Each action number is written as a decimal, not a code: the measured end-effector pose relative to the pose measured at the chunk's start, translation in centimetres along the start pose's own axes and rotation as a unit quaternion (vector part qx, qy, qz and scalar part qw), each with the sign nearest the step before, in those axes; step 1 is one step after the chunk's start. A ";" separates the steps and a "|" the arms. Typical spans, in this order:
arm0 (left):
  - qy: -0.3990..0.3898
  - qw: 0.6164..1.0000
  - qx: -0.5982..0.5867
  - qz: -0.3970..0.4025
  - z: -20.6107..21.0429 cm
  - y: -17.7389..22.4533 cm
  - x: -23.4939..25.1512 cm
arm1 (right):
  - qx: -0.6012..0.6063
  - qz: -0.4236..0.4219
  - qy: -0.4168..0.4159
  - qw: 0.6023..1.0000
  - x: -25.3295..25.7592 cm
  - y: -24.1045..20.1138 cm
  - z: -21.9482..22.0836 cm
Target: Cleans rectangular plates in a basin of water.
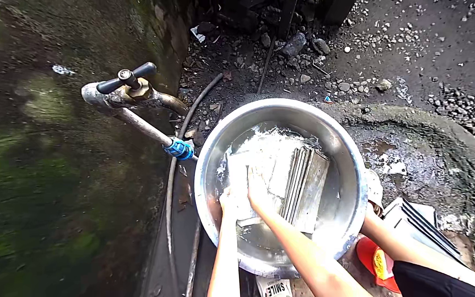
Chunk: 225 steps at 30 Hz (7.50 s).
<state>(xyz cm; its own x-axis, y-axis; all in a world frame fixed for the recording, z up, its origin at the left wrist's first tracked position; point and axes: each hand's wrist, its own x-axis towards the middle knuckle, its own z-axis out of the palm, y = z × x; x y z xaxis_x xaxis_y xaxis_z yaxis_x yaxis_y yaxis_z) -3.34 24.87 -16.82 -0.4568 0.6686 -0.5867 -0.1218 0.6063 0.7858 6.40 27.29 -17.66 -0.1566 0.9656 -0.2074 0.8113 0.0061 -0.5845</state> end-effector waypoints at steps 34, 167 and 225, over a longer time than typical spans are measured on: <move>-0.011 0.999 0.016 -0.034 0.2 0.3 -0.1 | 0.004 -0.013 -0.056 0.998 -3.2 0.0 0.3; 0.015 0.981 0.193 0.005 -0.6 -0.4 -6.5 | -0.042 -0.017 -0.087 0.995 3.9 0.1 -3.7; 0.007 0.961 0.275 0.007 -0.5 0.4 -7.2 | -0.156 -0.059 -0.173 0.971 0.8 0.8 -5.8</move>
<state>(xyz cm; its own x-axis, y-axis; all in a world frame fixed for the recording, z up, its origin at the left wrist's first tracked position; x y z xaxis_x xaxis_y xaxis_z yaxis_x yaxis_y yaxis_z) -0.55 20.12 -12.17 -0.4671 0.6745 -0.5717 0.3673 0.7361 0.5685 10.15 29.52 -13.74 -0.3954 0.8085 -0.4359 0.8985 0.2420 -0.3662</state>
